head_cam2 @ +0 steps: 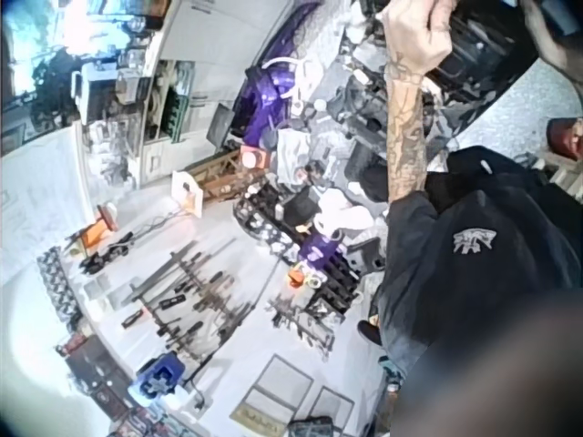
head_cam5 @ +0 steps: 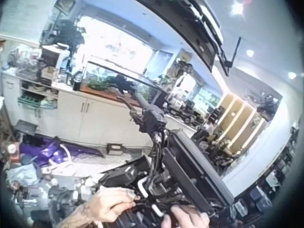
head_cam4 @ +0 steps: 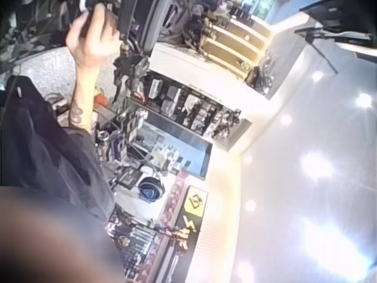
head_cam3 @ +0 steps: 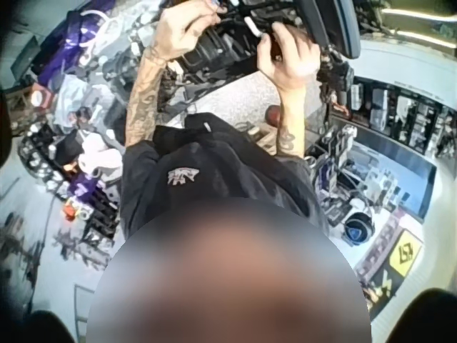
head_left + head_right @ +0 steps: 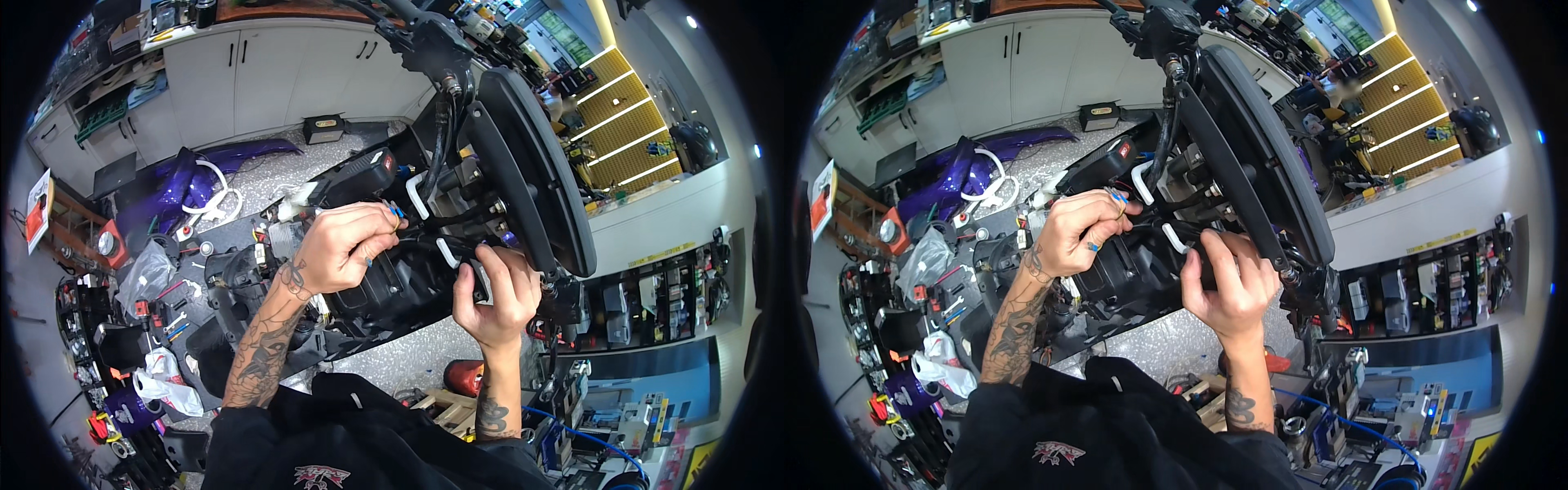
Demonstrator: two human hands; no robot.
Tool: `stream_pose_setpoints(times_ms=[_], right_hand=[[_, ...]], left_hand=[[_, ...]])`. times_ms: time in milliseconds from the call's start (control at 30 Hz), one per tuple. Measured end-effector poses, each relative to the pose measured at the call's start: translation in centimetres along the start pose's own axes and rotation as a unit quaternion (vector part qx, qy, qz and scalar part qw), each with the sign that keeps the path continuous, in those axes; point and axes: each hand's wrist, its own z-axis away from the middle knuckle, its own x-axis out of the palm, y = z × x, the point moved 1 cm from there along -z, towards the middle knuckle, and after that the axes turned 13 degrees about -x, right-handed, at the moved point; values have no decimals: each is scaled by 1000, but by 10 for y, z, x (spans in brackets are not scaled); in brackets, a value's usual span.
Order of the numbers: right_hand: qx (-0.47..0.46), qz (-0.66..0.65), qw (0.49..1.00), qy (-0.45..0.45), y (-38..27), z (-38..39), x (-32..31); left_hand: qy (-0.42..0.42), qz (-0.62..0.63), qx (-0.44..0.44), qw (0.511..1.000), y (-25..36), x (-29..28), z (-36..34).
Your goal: The person works on a purple motorcycle in a workshop, using a screwdriver to adjust components near the handlebar and dashboard. They wipe the dashboard with a cloth and then connect and organize electrical wires within the handlebar assembly.
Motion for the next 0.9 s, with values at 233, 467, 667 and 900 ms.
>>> stream_pose_setpoints(times_ms=[233,467,667,900], right_hand=[[8,-16,1000,-5,2,1,-1],[-23,-34,999,-32,-2,3,-4],[-38,-146,985,86,-52,14,-16],[123,-520,834,-138,-184,51,60]], left_hand=[[-25,28,-96,995,-5,-3,5],[-38,46,-33,998,-4,-19,9],[212,-78,-227,947,-7,-85,103],[56,-398,-378,834,-61,-67,200]])
